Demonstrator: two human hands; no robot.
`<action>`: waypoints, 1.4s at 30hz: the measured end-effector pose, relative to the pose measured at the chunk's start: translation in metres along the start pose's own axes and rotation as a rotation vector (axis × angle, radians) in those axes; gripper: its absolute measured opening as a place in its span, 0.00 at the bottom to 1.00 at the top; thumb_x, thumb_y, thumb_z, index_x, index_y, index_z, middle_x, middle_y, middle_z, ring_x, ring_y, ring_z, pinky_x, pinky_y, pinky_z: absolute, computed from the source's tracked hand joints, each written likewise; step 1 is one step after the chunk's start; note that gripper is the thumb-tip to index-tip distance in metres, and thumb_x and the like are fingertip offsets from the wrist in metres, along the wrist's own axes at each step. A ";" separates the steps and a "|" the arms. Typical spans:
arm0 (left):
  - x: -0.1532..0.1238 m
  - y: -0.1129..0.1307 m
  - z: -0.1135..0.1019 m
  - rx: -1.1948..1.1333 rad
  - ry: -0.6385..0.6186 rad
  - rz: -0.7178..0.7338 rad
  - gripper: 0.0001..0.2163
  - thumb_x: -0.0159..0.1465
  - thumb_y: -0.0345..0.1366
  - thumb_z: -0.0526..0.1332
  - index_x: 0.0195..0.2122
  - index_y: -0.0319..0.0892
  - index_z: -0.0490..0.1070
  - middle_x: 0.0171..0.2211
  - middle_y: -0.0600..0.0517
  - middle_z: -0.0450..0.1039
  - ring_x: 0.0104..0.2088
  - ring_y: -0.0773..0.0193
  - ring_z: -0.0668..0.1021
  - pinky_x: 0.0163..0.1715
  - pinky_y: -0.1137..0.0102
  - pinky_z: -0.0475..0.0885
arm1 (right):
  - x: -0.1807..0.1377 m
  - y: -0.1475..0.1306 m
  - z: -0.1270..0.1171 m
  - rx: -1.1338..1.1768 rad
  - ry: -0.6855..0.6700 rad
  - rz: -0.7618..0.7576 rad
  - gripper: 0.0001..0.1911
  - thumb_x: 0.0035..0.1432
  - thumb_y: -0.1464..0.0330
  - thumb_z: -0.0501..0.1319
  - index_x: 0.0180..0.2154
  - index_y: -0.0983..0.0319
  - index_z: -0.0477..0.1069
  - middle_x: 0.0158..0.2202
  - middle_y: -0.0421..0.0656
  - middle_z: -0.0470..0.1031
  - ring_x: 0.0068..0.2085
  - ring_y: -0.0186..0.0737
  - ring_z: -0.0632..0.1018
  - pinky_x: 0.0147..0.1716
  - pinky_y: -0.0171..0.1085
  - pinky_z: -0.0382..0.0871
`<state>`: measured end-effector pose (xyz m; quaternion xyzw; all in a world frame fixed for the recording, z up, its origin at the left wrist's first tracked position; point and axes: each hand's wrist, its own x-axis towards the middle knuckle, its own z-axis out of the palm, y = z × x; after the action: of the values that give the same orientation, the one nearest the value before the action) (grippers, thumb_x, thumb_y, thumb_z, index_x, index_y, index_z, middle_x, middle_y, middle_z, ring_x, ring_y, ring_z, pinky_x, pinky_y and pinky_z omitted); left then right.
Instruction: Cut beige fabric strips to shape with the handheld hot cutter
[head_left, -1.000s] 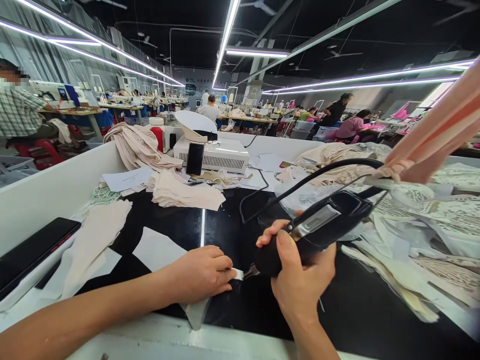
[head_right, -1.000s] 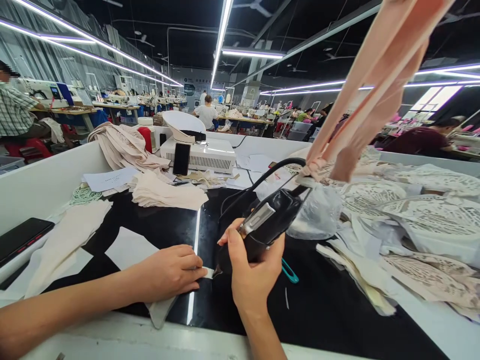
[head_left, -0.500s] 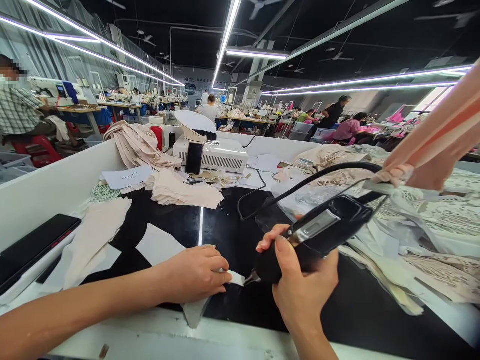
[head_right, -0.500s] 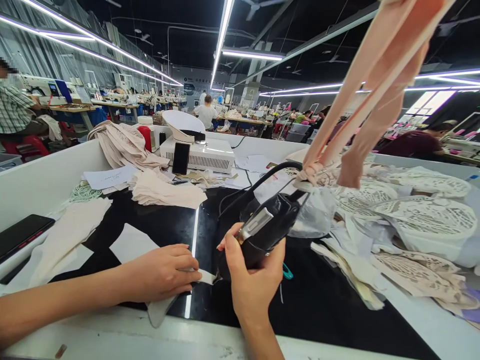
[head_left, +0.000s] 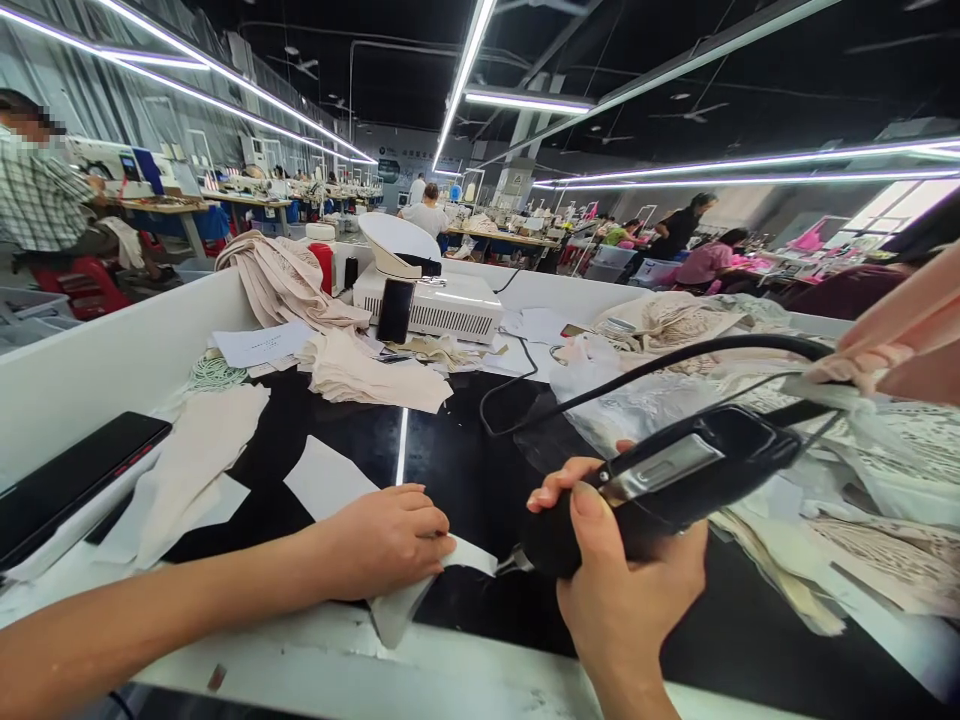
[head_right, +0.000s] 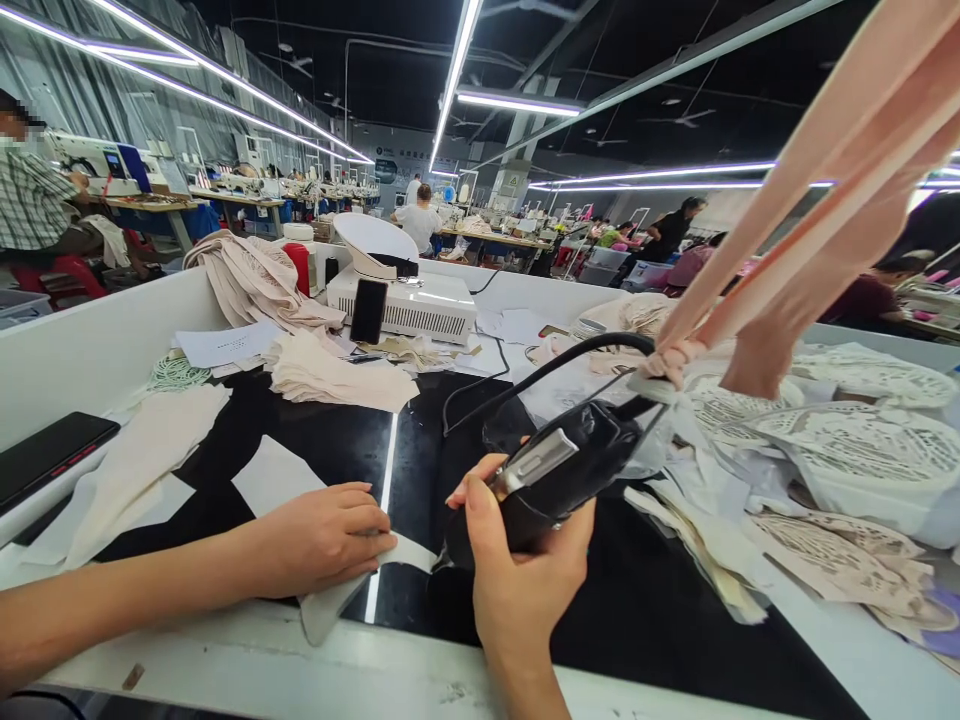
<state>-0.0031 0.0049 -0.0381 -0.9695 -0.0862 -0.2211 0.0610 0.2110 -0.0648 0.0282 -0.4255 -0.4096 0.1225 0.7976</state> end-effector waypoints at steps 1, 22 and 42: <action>0.000 0.000 0.000 -0.004 0.000 0.000 0.04 0.79 0.35 0.73 0.51 0.42 0.80 0.44 0.51 0.83 0.44 0.58 0.84 0.59 0.62 0.81 | 0.000 0.000 0.000 -0.005 0.004 0.002 0.28 0.58 0.53 0.87 0.50 0.54 0.79 0.33 0.34 0.84 0.26 0.38 0.80 0.29 0.42 0.81; 0.004 0.002 0.009 0.004 0.051 0.019 0.06 0.84 0.35 0.67 0.47 0.41 0.81 0.44 0.50 0.84 0.42 0.58 0.83 0.55 0.62 0.79 | 0.008 0.013 0.029 0.100 -0.011 -0.014 0.27 0.58 0.57 0.86 0.52 0.54 0.77 0.32 0.32 0.82 0.25 0.37 0.80 0.27 0.39 0.81; 0.004 0.000 0.003 -0.001 0.075 0.032 0.08 0.85 0.33 0.64 0.46 0.40 0.80 0.43 0.50 0.83 0.40 0.58 0.80 0.51 0.64 0.79 | 0.010 0.011 0.014 0.093 0.024 -0.028 0.28 0.55 0.56 0.86 0.49 0.55 0.77 0.31 0.33 0.82 0.25 0.36 0.80 0.25 0.38 0.82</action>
<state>0.0019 0.0058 -0.0386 -0.9619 -0.0684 -0.2561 0.0673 0.2083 -0.0440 0.0294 -0.3838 -0.3996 0.1251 0.8230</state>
